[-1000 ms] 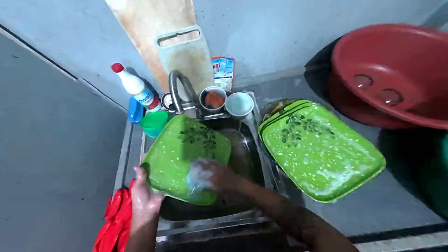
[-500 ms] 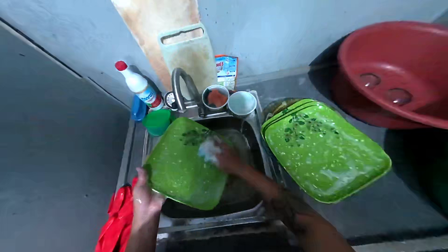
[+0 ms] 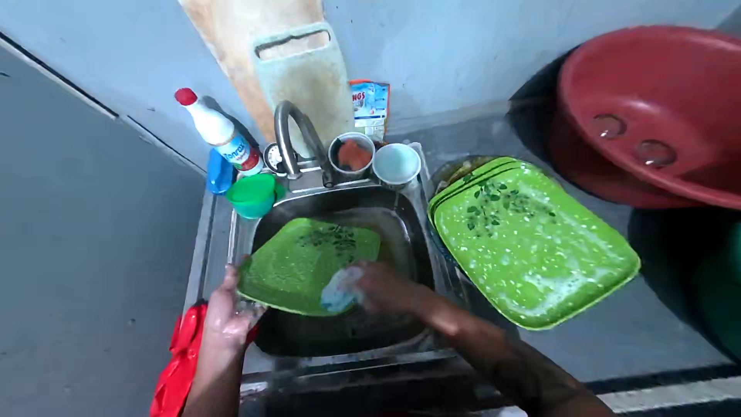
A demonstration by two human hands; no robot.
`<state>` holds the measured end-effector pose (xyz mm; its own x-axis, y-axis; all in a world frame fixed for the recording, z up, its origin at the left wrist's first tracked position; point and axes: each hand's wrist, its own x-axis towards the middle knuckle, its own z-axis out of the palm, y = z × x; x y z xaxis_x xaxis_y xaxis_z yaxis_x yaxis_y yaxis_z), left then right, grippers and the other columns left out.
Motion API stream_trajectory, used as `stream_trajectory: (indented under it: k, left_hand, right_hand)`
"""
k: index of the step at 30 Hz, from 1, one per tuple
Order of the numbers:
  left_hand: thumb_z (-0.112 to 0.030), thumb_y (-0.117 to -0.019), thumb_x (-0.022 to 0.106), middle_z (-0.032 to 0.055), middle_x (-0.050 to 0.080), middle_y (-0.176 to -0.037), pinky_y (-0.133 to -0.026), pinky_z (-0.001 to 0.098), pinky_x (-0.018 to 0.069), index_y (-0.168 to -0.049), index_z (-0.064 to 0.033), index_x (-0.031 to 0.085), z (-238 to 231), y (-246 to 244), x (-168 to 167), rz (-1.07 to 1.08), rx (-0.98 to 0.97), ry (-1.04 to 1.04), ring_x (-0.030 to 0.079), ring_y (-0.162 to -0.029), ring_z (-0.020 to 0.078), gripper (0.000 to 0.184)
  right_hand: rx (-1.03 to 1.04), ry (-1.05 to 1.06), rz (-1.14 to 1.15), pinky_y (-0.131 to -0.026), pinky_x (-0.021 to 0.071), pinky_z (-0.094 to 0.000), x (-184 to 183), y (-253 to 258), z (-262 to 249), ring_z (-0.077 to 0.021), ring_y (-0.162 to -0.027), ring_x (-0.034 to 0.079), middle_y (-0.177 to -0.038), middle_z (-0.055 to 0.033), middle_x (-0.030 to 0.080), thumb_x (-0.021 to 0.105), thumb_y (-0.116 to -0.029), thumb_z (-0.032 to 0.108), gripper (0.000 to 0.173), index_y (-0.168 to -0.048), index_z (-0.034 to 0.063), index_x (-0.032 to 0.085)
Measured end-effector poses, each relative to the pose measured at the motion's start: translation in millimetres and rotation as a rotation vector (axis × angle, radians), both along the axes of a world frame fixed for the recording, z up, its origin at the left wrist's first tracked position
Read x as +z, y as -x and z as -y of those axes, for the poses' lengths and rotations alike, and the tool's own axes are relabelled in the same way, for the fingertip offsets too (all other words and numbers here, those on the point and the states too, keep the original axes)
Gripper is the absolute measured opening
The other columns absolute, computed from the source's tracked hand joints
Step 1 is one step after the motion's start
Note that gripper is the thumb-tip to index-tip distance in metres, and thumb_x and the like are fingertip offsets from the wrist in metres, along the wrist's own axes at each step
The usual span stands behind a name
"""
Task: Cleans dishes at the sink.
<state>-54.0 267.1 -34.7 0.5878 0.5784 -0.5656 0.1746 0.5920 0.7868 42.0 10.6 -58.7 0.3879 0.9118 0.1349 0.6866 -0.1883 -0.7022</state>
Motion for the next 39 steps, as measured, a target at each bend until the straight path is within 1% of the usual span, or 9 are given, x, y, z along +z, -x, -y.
stream_trajectory:
  k: [3, 5, 7, 10, 16, 20, 24, 34, 39]
  left_hand:
    - [-0.054, -0.1070, 0.032, 0.0080, 0.067, -0.121, -0.088, 0.0482, 0.0596, -0.146, -0.0123, 0.039, -20.0, 15.2, -15.5, 0.098, -0.300, -0.085, 0.069, -0.107, 0.0253, 0.057]
    - [-0.031, -0.0951, 0.062, 0.0011, 0.073, -0.102, -0.085, 0.0369, 0.0618, -0.129, -0.0108, 0.052, -25.2, 22.3, -22.0, 0.154, -0.398, -0.229, 0.072, -0.090, 0.0154, 0.041]
    - [-0.004, -0.0778, 0.069, -0.0030, 0.075, -0.076, -0.065, 0.0282, 0.0626, -0.099, -0.0140, 0.067, -9.0, 25.1, -11.9, 0.161, -0.408, -0.249, 0.070, -0.064, 0.0085, 0.023]
    - [-0.013, -0.0699, 0.089, 0.0042, 0.077, -0.092, -0.073, 0.0359, 0.0648, -0.107, -0.0136, 0.071, 12.3, 27.4, -7.9, 0.332, -0.505, -0.118, 0.075, -0.081, 0.0150, 0.041]
    - [-0.013, -0.0758, 0.080, -0.0099, 0.076, -0.090, -0.074, 0.0218, 0.0600, -0.098, -0.0276, 0.076, 36.7, 30.7, -16.5, 0.409, -0.586, -0.302, 0.070, -0.081, 0.0006, 0.027]
    - [0.007, -0.0777, 0.069, -0.0080, 0.076, -0.096, -0.081, 0.0264, 0.0622, -0.112, -0.0131, 0.066, 61.7, 31.2, 4.0, 0.395, -0.480, -0.410, 0.072, -0.086, 0.0045, 0.040]
    - [-0.004, -0.0806, 0.077, -0.0082, 0.077, -0.097, -0.081, 0.0256, 0.0616, -0.110, -0.0193, 0.071, 58.2, 48.3, 0.1, 0.390, -0.513, -0.372, 0.072, -0.086, 0.0040, 0.033]
    - [-0.032, -0.0911, 0.075, -0.0203, 0.073, -0.110, -0.090, 0.0187, 0.0567, -0.119, -0.0394, 0.071, 25.5, 56.1, -12.6, 0.465, -0.987, -0.458, 0.067, -0.100, -0.0063, 0.029]
    - [-0.023, -0.0821, 0.080, -0.0186, 0.075, -0.098, -0.081, 0.0175, 0.0574, -0.103, -0.0366, 0.076, 39.6, 27.6, -14.3, 0.506, -0.696, -0.481, 0.068, -0.089, -0.0062, 0.025]
  right_hand:
    - [-0.136, -0.177, -0.356, -0.098, 0.0546, -0.0406, 32.3, -42.4, 4.2, -0.0244, -0.106, 0.069, -0.115, -0.0197, 0.072, 0.071, -0.0909, 0.003, 0.034, -0.123, -0.0069, 0.067]
    - [-0.378, -0.318, -0.557, -0.095, 0.0572, -0.0320, 54.9, -61.8, 2.5, -0.0151, -0.104, 0.069, -0.117, -0.0161, 0.071, 0.076, -0.0860, 0.002, 0.046, -0.129, -0.0052, 0.063]
    - [-0.646, -0.387, -0.457, -0.096, 0.0549, -0.0360, 61.1, -71.6, -11.3, -0.0207, -0.108, 0.067, -0.120, -0.0210, 0.068, 0.078, -0.0878, 0.007, 0.050, -0.132, -0.0075, 0.058]
    - [-0.645, -0.567, 0.070, -0.108, 0.0501, -0.0478, 15.6, -64.9, -47.2, -0.0382, -0.125, 0.060, -0.134, -0.0311, 0.059, 0.080, -0.0815, 0.012, 0.059, -0.129, -0.0133, 0.057]
    - [-0.154, -0.610, 0.243, -0.117, 0.0379, -0.0589, 0.1, 24.2, -84.6, -0.0405, -0.138, 0.052, -0.139, -0.0193, 0.064, 0.069, -0.0910, 0.035, 0.048, -0.126, 0.0026, 0.071]
    - [-0.384, -0.667, 0.262, -0.107, 0.0480, -0.0550, 8.7, -40.9, -82.9, -0.0342, -0.123, 0.063, -0.123, -0.0169, 0.071, 0.067, -0.0925, 0.017, 0.025, -0.112, 0.0045, 0.077]
    - [-0.731, -0.350, -0.160, -0.102, 0.0498, -0.0575, 20.4, -87.5, -64.3, -0.0394, -0.120, 0.064, -0.133, -0.0251, 0.063, 0.056, -0.1053, 0.021, 0.036, -0.131, -0.0022, 0.065]
    - [-0.469, -0.661, 0.553, -0.083, 0.0605, -0.0450, 52.4, -58.5, -73.7, -0.0252, -0.101, 0.072, -0.104, -0.0088, 0.076, 0.071, -0.0894, 0.025, 0.019, -0.100, 0.0108, 0.079]
    - [-0.182, -0.756, 0.557, -0.086, 0.0574, -0.0535, 31.2, 7.8, -97.3, -0.0368, -0.098, 0.071, -0.103, -0.0155, 0.076, 0.076, -0.0821, 0.037, 0.032, -0.095, 0.0082, 0.079]
